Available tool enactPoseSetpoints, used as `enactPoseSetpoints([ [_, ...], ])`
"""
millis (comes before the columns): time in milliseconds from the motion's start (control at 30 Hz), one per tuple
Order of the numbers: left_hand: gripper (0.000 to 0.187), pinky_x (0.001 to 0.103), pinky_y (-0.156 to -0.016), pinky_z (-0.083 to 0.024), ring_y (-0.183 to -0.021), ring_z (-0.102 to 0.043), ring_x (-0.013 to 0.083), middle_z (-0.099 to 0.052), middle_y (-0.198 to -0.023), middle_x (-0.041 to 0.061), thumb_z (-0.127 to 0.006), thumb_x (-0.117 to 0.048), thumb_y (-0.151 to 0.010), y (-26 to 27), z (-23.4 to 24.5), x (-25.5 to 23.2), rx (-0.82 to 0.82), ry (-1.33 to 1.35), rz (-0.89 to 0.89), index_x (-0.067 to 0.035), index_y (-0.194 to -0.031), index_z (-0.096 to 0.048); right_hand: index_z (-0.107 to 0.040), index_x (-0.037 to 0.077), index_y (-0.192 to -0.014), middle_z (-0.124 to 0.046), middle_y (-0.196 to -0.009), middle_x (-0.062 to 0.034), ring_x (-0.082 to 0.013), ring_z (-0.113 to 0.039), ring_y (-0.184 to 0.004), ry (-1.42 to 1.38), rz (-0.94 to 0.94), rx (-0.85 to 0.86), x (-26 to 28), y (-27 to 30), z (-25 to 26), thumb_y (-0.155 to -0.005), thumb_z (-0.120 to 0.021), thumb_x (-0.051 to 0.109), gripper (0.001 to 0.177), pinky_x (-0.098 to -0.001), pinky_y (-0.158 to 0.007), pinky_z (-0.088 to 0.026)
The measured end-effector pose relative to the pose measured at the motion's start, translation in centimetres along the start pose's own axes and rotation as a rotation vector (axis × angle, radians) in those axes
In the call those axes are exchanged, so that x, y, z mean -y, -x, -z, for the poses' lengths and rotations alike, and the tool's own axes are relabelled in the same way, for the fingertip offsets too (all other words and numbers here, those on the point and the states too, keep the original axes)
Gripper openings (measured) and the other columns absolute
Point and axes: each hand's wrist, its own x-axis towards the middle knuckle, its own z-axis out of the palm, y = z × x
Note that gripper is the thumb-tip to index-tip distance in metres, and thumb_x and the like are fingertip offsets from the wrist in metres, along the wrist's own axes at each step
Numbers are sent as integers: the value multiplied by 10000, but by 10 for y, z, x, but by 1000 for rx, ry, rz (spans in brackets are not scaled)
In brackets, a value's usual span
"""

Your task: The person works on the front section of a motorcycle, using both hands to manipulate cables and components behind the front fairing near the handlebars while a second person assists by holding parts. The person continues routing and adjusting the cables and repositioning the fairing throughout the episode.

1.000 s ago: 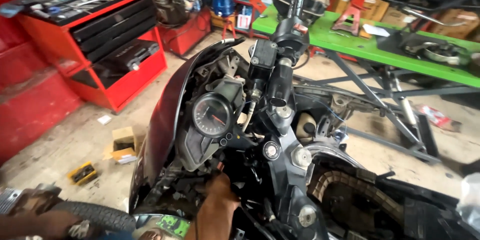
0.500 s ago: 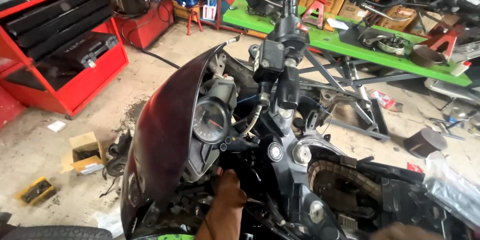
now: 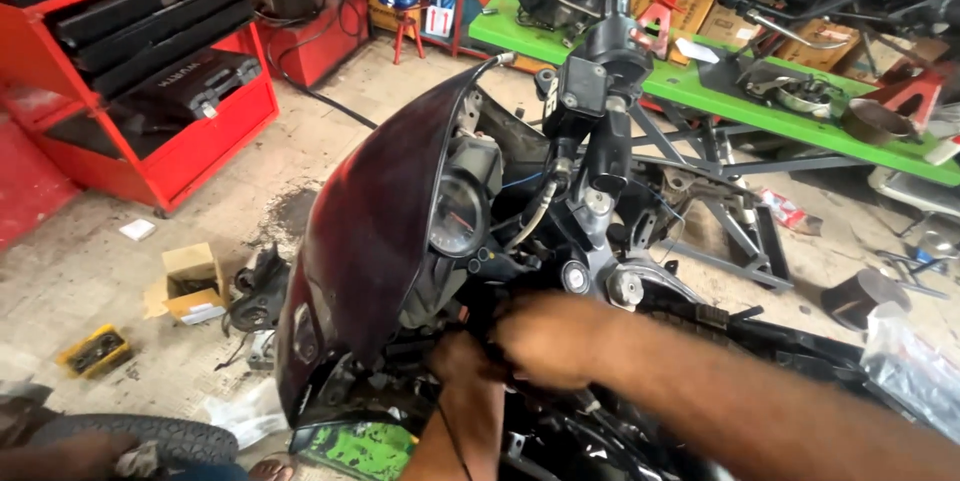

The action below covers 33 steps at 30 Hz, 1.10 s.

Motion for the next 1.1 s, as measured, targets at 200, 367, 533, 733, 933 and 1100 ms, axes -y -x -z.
enactPoseSetpoints([
  [200,400,447,-948,-545,-1076,-654,327,-692,-1177,142,-399,-312,-1008,34,-34,37,67,-206,-22,-71,-1160,-680,-772,92,-889,-734,-1033,-102,-341,-668,-1062,318,157,-58,-14,-25,-33,-761,-710,239,204,-469,-991,-474],
  [367,411,443,-953,-545,-1084,-652,320,-690,-1188,137,-389,-319,-1013,58,-49,58,100,-366,-38,-72,-1176,-675,-792,148,-914,-755,-958,-43,-243,-673,-1039,474,102,92,-12,-57,-47,-849,-665,390,280,-411,-1085,-384],
  [533,423,439,-957,-544,-1093,-649,314,-687,-1198,132,-378,-325,-1018,65,-50,70,113,-528,-42,-73,-1192,-669,-779,135,-954,-766,-969,-25,-178,-669,-1056,504,119,63,-56,-85,-100,-897,-600,393,319,-359,-1110,-337],
  [733,426,430,-962,-536,-1104,-640,305,-685,-1206,135,-366,-323,-1032,65,-54,74,139,-642,-49,-68,-1218,-652,-773,107,-964,-763,-1012,-57,-200,-651,-1099,624,276,-100,-90,-99,-136,-968,-501,306,337,-365,-1124,-292],
  [933,415,409,-953,-523,-1106,-629,284,-689,-1202,137,-352,-309,-1058,94,-63,89,150,-701,20,-65,-1252,-627,-724,107,-944,-722,-964,-55,-248,-648,-1020,506,102,152,-6,-49,-20,-820,-631,217,190,-539,-1184,-158],
  [1100,420,389,-927,-532,-1083,-643,255,-702,-1195,110,-343,-314,-1056,95,-59,77,198,-797,133,-93,-1256,-639,-754,77,-974,-743,-1003,-95,-282,-657,-1094,429,6,337,35,-33,35,-801,-749,208,217,-589,-1238,-148],
])
